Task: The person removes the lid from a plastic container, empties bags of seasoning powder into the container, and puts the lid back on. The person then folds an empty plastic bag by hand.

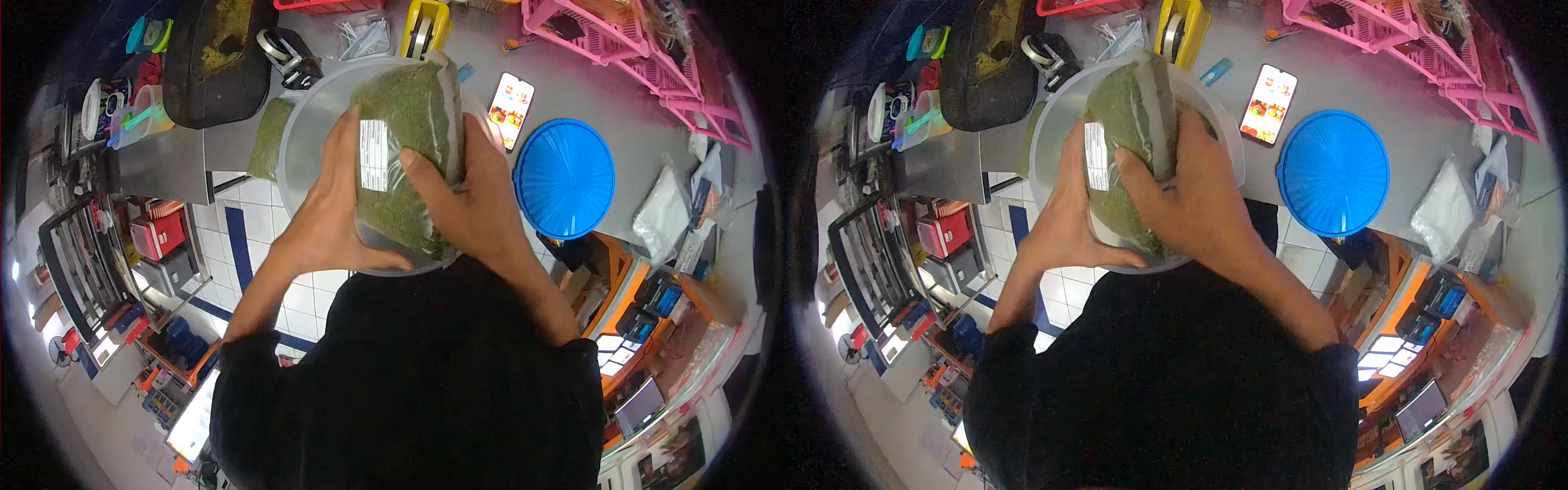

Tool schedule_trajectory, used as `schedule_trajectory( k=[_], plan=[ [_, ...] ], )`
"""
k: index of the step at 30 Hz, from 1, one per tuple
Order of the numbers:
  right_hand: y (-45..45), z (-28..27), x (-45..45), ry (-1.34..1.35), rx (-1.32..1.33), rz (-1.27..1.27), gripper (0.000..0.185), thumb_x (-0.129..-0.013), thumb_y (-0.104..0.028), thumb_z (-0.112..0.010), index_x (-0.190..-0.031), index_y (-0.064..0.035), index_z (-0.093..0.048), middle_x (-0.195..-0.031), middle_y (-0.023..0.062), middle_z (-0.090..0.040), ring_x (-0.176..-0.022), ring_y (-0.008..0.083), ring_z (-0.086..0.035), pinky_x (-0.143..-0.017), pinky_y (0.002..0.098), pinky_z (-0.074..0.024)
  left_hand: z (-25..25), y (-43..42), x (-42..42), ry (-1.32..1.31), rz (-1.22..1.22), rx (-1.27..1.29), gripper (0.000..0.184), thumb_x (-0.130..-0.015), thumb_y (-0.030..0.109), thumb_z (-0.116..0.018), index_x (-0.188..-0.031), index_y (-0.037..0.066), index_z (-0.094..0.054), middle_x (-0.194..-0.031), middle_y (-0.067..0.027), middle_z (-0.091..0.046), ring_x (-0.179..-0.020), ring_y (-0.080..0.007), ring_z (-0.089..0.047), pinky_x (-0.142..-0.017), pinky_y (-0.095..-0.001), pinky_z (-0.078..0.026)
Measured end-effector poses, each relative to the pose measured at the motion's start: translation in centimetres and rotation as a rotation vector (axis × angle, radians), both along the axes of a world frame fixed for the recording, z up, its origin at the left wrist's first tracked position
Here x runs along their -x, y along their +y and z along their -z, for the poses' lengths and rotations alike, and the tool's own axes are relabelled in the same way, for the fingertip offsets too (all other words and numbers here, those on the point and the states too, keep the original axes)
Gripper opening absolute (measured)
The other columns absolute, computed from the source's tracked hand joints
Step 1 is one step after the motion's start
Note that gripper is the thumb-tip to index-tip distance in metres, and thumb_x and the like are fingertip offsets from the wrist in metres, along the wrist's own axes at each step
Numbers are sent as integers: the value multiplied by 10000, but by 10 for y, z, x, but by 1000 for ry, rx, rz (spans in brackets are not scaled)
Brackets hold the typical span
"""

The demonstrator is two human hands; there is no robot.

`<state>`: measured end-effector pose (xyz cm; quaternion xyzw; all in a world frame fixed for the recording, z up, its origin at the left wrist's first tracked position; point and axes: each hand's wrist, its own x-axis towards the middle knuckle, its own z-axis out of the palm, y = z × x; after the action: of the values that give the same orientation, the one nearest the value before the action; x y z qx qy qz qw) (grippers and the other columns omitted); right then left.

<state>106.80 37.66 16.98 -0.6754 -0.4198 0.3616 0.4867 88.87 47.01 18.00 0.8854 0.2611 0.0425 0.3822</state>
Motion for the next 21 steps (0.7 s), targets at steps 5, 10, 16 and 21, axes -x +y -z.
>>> schedule_trajectory(
  k=[5,10,16,21],
  plan=[
    [10,0,2,364,-40,48,630,-851,-262,-713,-1260,117,-419,-1000,294,-621,-908,377,-666,-782,443,-514,23,-5,8,-163,-196,-36,1088,-565,279,-924,-1427,-29,-336,-1325,-228,-519,-1239,-326,-526,-1019,-427,-442],
    [6,-5,-8,154,-16,-208,783,-842,-224,-719,-1446,39,-295,-1109,275,-588,-1044,389,-629,-893,416,-511,35,-1,30,-337,-533,193,644,-712,137,-846,-1251,-52,-549,-1121,-173,-658,-1031,-236,-648,-913,-357,-512],
    [5,16,17,-441,90,-226,839,-739,-174,-788,-1439,-10,-355,-1188,222,-597,-1077,401,-603,-919,416,-505,36,-13,54,-547,-767,337,493,-784,132,-824,-1189,-42,-604,-1130,-136,-660,-1021,-238,-634,-931,-376,-506],
    [6,24,18,-537,18,-207,813,-701,-189,-820,-1397,-52,-423,-1179,202,-598,-1016,366,-625,-828,416,-529,35,-8,57,-723,-792,436,505,-828,144,-771,-1242,-44,-554,-1166,-149,-630,-1049,-228,-617,-939,-372,-485]
  ],
)
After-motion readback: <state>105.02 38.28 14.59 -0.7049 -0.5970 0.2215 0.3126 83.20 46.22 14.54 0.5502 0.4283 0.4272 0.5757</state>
